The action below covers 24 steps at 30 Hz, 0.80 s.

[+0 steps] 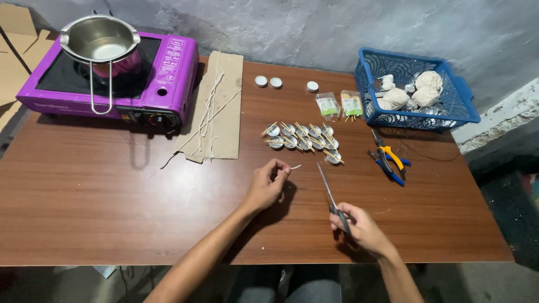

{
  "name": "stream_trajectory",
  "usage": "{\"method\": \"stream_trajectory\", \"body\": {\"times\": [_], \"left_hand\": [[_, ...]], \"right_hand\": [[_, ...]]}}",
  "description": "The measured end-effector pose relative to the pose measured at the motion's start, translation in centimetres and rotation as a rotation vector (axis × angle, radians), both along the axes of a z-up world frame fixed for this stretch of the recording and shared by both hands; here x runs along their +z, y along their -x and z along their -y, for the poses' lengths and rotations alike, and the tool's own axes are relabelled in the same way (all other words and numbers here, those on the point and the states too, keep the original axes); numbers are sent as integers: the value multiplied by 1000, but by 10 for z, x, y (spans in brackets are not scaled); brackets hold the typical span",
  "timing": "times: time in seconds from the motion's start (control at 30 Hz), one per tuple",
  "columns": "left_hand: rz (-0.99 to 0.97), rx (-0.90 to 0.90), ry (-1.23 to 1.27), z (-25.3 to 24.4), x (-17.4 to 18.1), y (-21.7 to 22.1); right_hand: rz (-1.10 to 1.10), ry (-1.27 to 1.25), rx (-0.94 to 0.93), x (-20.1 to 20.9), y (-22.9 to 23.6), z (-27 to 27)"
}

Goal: Assembling candle wicks into metal bases using scissors and pliers on a workshop table.

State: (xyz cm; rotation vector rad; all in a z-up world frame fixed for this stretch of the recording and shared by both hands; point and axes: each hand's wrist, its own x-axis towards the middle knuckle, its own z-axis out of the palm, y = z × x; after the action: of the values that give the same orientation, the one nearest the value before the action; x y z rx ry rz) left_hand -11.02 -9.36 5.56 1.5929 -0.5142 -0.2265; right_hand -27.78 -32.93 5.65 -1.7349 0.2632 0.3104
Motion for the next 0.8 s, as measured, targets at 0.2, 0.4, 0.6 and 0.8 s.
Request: {"method": "stream_trajectory", "body": {"times": [0.2, 0.4, 0.6, 0.8], "left_hand": [[-140, -53, 121, -1, -8, -3], [-146, -67, 87, 4, -10, 3], [-288, -80, 221, 11, -10, 7], [-279, -87, 205, 11, -13, 7]], "right_hand": [[-7, 133, -117, 1, -33, -38], [16, 148, -85, -5, -39, -46], [68, 91, -98, -32, -43, -34], [73, 127, -89, -31, -42, -36]]}}
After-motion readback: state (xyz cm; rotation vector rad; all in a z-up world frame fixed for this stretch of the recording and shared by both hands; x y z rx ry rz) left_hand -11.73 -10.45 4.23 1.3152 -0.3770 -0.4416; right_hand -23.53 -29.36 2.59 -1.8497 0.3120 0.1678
